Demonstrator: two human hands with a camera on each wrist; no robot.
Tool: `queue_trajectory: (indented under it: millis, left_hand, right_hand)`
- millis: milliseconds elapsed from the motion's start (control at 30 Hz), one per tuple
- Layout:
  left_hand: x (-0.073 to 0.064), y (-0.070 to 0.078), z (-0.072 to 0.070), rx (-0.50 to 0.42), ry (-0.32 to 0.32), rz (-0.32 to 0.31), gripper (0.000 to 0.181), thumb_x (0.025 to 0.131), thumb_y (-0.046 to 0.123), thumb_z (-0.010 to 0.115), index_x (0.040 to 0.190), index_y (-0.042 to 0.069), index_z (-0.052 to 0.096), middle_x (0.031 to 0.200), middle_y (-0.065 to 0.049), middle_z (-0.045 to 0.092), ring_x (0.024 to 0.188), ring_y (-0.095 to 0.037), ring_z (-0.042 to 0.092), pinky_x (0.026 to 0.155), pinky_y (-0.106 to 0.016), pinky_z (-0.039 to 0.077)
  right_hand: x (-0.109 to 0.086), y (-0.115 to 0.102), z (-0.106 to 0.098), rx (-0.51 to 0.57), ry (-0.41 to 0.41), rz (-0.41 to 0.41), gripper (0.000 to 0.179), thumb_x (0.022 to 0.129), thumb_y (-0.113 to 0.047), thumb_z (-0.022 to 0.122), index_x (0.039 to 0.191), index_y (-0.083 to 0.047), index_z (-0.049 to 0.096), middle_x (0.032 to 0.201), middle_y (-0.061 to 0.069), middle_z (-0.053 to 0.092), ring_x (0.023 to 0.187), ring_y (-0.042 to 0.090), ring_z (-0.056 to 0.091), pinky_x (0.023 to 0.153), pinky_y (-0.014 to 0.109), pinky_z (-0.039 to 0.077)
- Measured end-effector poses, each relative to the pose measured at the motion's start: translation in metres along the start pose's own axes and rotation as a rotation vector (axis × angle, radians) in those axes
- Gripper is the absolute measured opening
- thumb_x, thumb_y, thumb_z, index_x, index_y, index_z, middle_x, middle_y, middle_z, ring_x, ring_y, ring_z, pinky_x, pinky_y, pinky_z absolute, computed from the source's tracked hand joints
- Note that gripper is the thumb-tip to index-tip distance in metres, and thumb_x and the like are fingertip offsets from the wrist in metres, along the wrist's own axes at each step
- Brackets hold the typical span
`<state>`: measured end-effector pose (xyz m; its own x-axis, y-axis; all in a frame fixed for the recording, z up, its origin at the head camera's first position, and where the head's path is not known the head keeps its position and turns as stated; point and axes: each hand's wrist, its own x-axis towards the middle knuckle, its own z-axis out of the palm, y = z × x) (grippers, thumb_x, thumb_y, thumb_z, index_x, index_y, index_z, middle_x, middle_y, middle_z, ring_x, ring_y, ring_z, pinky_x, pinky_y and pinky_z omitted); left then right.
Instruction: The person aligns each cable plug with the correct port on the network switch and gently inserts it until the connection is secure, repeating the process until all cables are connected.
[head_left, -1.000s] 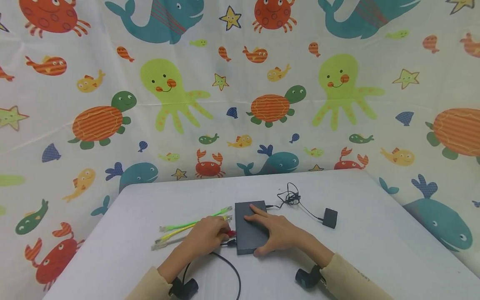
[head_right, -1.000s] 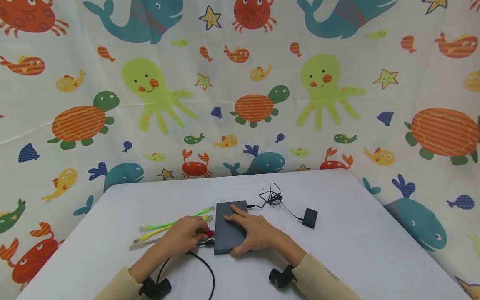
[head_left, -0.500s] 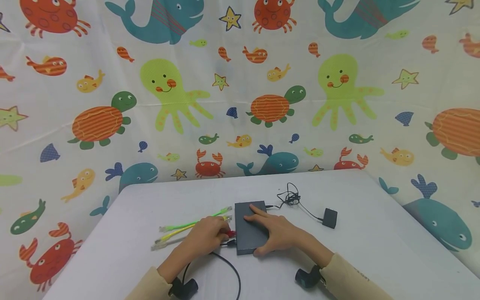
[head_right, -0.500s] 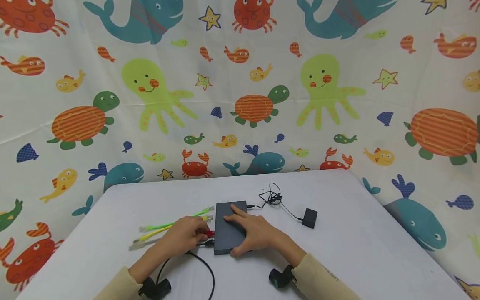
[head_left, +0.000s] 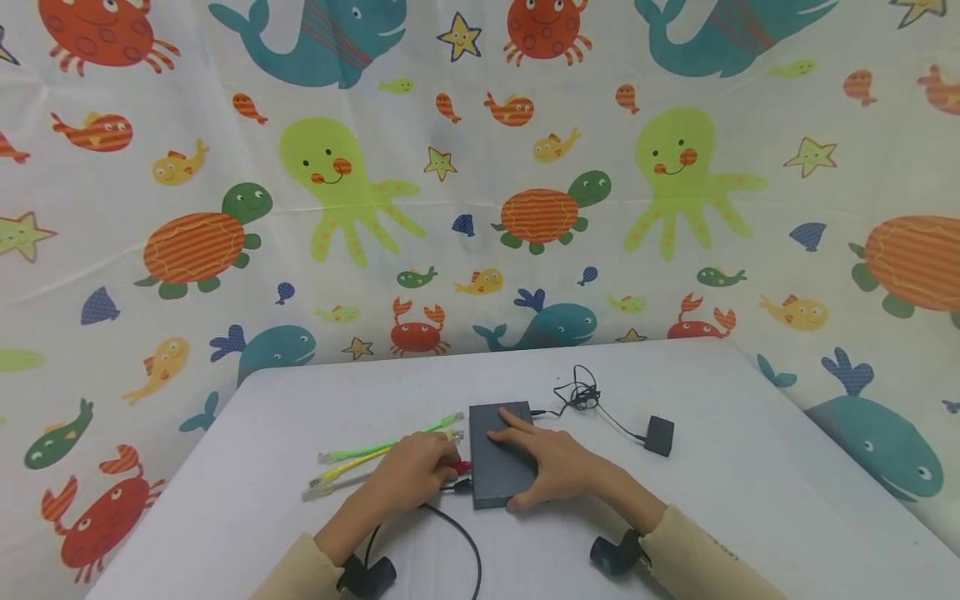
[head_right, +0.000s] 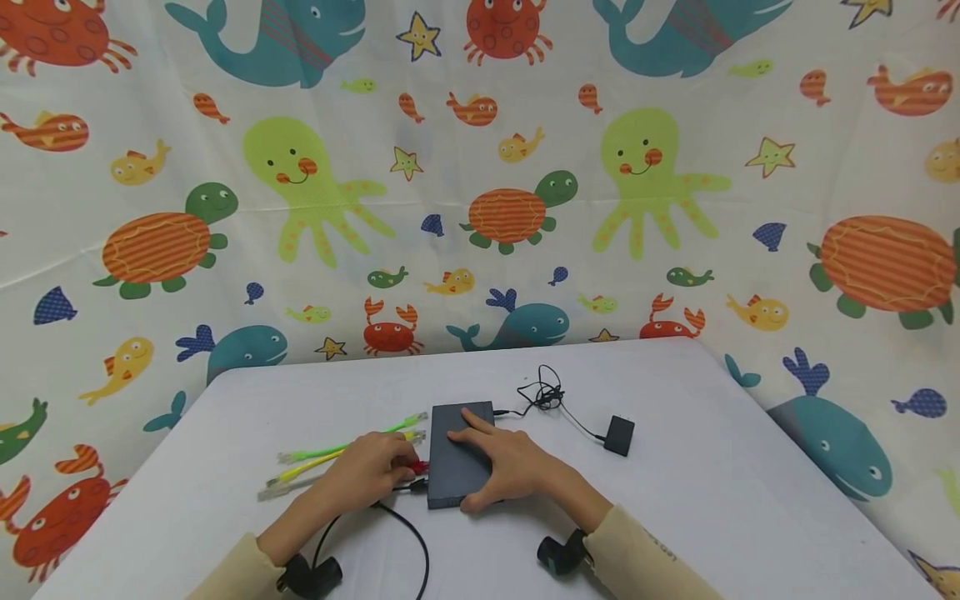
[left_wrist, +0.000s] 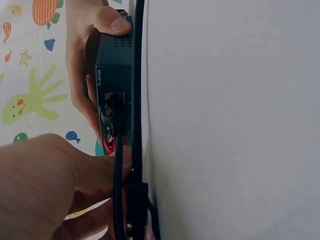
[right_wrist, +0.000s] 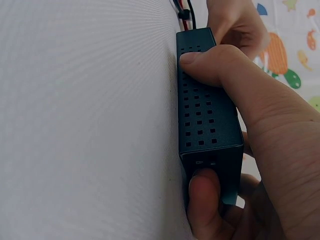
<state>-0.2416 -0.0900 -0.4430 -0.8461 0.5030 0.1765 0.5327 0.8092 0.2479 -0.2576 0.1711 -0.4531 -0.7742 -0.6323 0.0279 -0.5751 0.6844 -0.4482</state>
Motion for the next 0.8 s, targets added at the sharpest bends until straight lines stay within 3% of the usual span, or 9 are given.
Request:
queue_trajectory:
  millis: [800]
  left_hand:
    - [0.0004, 0.0008, 0.0012, -0.004, 0.005, -0.017, 0.011, 0.083, 0.019, 0.073, 0.093, 0.02, 0.075, 0.081, 0.012, 0.065, 0.074, -0.003, 0.056, 0.071, -0.028, 0.051]
  right_hand:
    - [-0.0007, -0.0002, -0.0008, -0.001, -0.002, -0.001, 0.093, 0.065, -0.067, 0.073, 0.146, -0.046, 0.033, 0.163, -0.008, 0.012, 0.143, 0.032, 0.034, 0.106, 0.059, 0.037]
